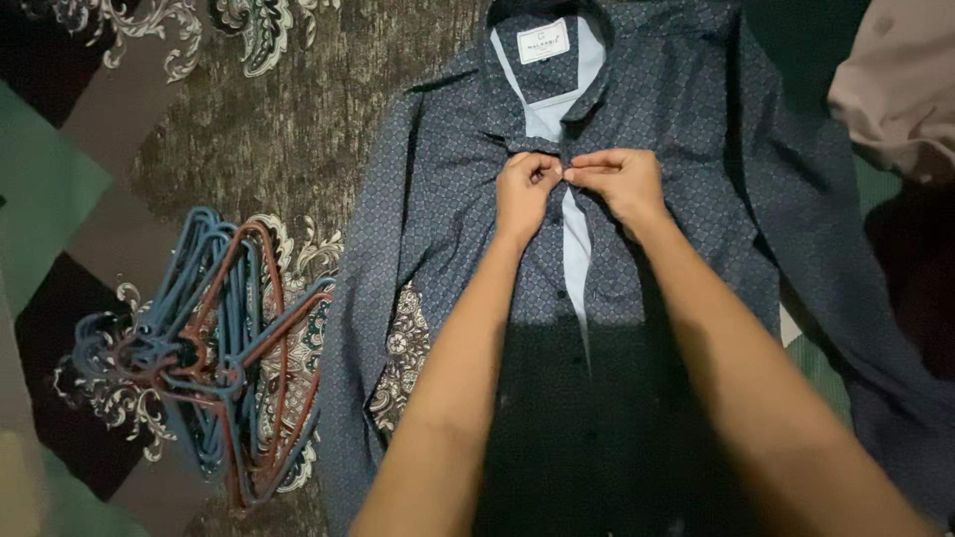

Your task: The person buttons a dark patterned shirt laid on a bed, starting from the collar and working down the placket, then buttons the cuffs. The person folds the shirt neatly on the bed.

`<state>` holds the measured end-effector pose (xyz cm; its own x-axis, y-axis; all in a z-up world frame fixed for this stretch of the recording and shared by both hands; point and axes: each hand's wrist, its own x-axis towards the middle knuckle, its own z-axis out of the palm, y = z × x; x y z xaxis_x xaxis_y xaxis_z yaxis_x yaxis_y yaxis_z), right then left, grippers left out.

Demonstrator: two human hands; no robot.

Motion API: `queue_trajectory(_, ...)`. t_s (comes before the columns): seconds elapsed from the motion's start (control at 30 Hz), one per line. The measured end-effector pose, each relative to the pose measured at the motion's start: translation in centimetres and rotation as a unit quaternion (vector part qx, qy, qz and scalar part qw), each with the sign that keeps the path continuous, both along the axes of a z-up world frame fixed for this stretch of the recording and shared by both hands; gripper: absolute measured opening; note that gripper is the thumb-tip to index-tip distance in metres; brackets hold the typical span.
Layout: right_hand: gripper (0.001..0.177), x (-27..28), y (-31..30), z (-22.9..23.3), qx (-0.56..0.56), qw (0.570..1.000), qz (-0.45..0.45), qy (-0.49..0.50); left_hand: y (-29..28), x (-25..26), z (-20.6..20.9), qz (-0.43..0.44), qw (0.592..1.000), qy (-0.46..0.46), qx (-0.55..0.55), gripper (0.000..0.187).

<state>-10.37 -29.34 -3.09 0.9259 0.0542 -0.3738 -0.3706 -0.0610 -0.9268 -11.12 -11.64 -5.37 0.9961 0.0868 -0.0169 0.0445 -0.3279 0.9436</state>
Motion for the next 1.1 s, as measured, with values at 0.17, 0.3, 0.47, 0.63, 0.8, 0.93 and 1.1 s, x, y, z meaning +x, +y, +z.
queue_trajectory(0.17, 0.026, -0.1, 0.1, -0.2, 0.0, 1.0, -0.004, -0.008, 0.1, -0.2, 1.5, -0.02, 1.0, -0.013, 0.017, 0.019)
queue_trajectory(0.3, 0.024, -0.4, 0.4, -0.3, 0.02, 0.999, -0.002, -0.039, -0.1, -0.2, 1.5, -0.013, 0.999, -0.02, 0.022, 0.024)
queue_trajectory(0.47, 0.027, -0.4, 0.2, -0.3, 0.039, 0.999, 0.017, -0.03, 0.0, 0.2, 0.1, -0.001, 0.999, -0.012, 0.035, 0.023)
queue_trajectory(0.63, 0.03, -0.3, -0.1, -0.6, 0.07, 0.997, 0.012, -0.006, -0.3, 0.1, -0.9, 0.011, 0.999, 0.003, 0.037, 0.017)
queue_trajectory(0.8, 0.025, -0.1, 0.1, -0.6, 0.028, 0.999, 0.018, -0.001, 0.1, 0.5, -2.7, -0.006, 1.0, -0.003, 0.025, 0.016)
queue_trajectory(0.93, 0.023, -0.1, 0.0, -0.4, -0.033, 0.999, 0.022, -0.013, 0.3, 0.8, -4.2, -0.018, 1.0, 0.008, -0.001, 0.016)
queue_trajectory(1.1, 0.025, -0.6, -0.2, -0.2, -0.022, 0.999, 0.017, -0.031, 0.6, 0.8, -4.0, -0.038, 0.999, 0.015, -0.017, 0.017)
